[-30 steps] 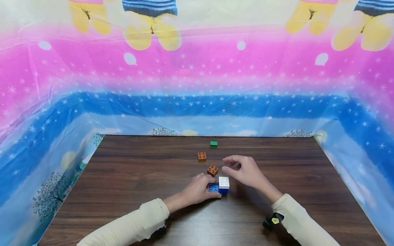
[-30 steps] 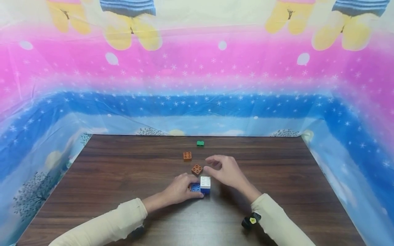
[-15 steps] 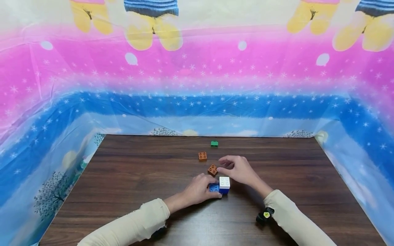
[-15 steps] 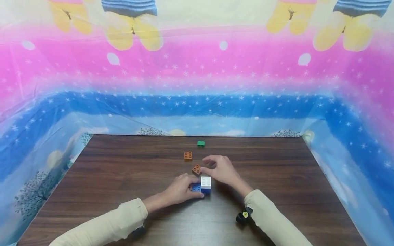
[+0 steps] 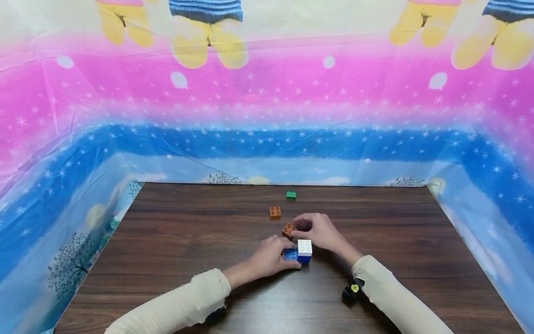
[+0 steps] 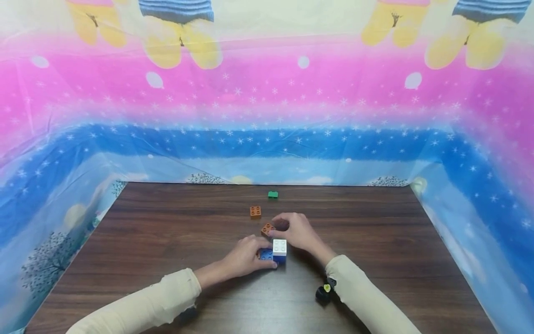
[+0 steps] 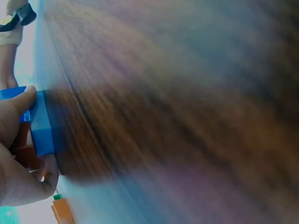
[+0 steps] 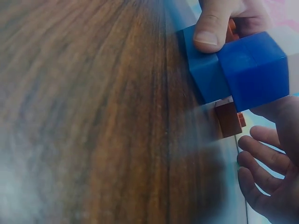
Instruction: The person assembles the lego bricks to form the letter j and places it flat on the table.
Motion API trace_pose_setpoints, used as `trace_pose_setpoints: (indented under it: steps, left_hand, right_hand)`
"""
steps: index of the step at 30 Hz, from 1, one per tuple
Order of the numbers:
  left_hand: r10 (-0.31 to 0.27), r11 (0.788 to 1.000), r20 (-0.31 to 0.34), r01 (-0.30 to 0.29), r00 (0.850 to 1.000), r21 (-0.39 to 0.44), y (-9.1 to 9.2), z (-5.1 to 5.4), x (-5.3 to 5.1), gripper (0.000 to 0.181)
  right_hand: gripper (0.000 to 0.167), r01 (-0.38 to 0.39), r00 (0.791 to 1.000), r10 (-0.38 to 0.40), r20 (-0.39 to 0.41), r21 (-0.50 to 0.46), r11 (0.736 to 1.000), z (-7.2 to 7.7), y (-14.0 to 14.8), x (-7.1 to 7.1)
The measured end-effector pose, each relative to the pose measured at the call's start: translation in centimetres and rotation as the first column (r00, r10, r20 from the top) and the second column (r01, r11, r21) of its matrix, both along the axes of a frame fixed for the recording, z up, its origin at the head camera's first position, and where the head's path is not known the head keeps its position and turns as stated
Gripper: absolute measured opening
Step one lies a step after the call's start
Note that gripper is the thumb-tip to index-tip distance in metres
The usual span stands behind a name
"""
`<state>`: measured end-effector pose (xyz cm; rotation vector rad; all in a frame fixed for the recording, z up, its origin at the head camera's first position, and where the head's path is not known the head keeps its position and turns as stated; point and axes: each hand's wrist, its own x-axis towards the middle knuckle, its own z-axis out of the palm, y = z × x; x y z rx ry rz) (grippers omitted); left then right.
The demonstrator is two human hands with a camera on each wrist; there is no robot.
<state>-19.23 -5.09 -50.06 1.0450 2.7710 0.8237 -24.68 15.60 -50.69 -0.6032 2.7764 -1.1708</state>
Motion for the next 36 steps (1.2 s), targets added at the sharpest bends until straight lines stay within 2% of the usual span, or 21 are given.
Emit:
trace_pose_setpoints:
  steps: [12,21,26,36]
  left_hand:
    - [-0.003,1.000,-0.017,0.002,1.000,-0.006,0.06,-0.02,-0.02,0.041]
    - [-0.001,1.000,-0.012,0.001,1.000,-0.008,0.04,-0.07,-0.01,0.042]
    - [0.002,1.000,-0.007,-0.002,1.000,-0.009,0.07,-0.13,0.01,0.043]
    - [-0.003,1.000,-0.017,0.003,1.000,-0.010,0.02,-0.13,-0.07,0.043]
  right_hand:
    - [0.039,-0.029,1.000,0.029,-0.002,0.044,0.999,-0.45,-0.32,-0.34]
    - [0.034,-0.040,0.999,0.040,-0.007,0.049,0.998,-0.62,-0.29,-0.47]
    - [0.040,-0.027,1.000,0.028,-0.005,0.061,0.998,-0.75,-0.50,-0.51]
    - [0.040,-0.024,0.998,0.030,-0.053,0.103,0.994,-0.73,-0.61,-0.60]
